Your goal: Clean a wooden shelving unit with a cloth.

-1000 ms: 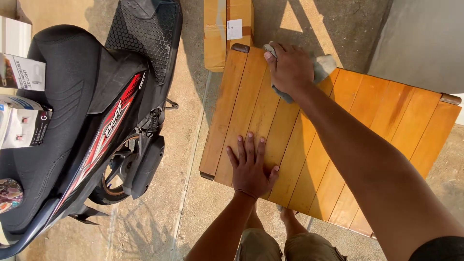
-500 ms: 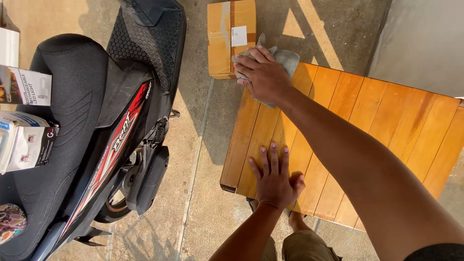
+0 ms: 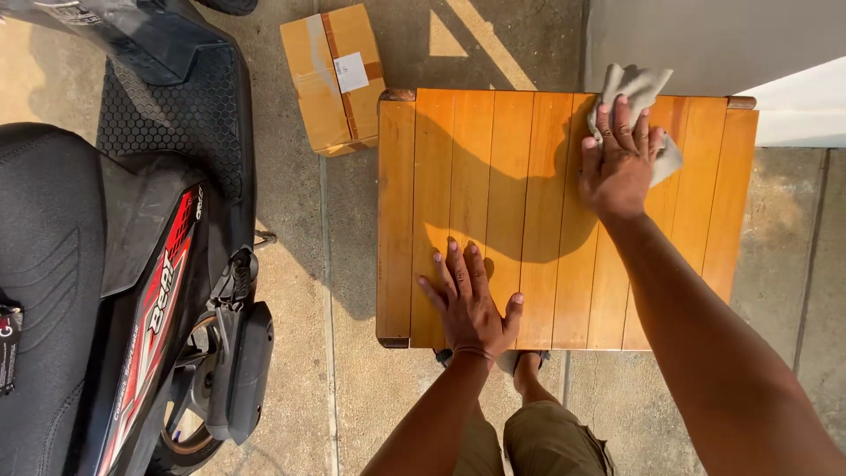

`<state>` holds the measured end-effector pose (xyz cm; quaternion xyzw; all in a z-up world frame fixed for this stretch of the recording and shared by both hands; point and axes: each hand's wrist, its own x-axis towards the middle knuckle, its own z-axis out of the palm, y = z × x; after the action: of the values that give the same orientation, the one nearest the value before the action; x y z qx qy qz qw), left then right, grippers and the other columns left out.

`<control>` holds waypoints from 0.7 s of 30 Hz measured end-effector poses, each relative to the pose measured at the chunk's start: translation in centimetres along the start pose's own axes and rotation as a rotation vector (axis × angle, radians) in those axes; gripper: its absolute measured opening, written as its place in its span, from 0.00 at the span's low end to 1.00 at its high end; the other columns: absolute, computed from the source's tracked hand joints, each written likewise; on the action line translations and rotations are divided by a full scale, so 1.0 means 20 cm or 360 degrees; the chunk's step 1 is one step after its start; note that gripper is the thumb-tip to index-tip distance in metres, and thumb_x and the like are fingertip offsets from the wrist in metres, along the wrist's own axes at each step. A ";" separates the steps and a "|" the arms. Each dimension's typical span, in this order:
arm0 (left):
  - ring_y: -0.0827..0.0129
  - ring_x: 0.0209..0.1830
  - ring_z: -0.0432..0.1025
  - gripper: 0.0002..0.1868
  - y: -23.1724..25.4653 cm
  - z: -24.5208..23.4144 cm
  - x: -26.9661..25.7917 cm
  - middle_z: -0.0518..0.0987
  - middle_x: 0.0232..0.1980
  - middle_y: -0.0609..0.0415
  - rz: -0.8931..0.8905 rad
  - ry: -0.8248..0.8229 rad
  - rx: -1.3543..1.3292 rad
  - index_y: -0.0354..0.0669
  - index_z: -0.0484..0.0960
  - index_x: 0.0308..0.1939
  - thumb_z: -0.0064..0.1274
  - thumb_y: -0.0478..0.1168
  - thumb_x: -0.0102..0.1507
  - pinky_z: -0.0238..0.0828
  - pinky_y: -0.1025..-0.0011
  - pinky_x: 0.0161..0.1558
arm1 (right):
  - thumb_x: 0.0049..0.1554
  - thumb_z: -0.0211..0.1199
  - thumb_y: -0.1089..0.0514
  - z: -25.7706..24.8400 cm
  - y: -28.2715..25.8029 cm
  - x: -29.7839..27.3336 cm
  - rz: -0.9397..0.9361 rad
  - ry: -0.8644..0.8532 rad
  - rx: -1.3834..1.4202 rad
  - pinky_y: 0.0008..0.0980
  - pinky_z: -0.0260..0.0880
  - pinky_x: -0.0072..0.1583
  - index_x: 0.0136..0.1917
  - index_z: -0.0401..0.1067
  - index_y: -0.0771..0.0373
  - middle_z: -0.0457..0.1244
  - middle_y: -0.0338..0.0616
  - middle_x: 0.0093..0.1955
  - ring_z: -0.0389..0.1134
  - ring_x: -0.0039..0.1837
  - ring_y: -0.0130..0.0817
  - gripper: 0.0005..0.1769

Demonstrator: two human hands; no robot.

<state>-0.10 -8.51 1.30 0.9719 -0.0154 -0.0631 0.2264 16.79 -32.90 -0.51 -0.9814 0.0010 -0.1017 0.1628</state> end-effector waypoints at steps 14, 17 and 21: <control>0.45 0.86 0.41 0.52 -0.01 0.09 -0.07 0.49 0.84 0.32 0.0080 0.0452 -0.0265 0.26 0.52 0.79 0.28 0.71 0.68 0.25 0.40 0.81 | 0.61 0.57 0.50 -0.39 0.46 -1.06 -0.0322 -0.0241 0.0111 0.52 0.46 0.82 0.73 0.70 0.55 0.60 0.45 0.78 0.53 0.81 0.55 0.28; 0.47 0.86 0.40 0.51 -0.01 0.13 -0.07 0.50 0.84 0.37 0.0092 0.0453 -0.0064 0.29 0.54 0.78 0.29 0.70 0.68 0.24 0.41 0.81 | 0.68 0.52 0.49 -0.41 0.65 -1.19 0.0048 -0.0052 0.0072 0.54 0.43 0.83 0.76 0.70 0.56 0.58 0.48 0.82 0.51 0.83 0.61 0.26; 0.46 0.87 0.39 0.51 0.00 0.15 -0.08 0.50 0.85 0.40 0.0094 0.0418 0.0003 0.29 0.54 0.79 0.29 0.70 0.68 0.22 0.42 0.81 | 0.70 0.52 0.50 -0.35 0.28 -1.16 0.0300 0.0060 0.0035 0.58 0.36 0.83 0.75 0.72 0.58 0.59 0.46 0.81 0.48 0.83 0.65 0.24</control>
<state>-2.18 -9.81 -1.22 0.9711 -0.0142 0.0714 0.2273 -7.13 -39.71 -0.45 -0.9730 0.0953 -0.1044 0.1823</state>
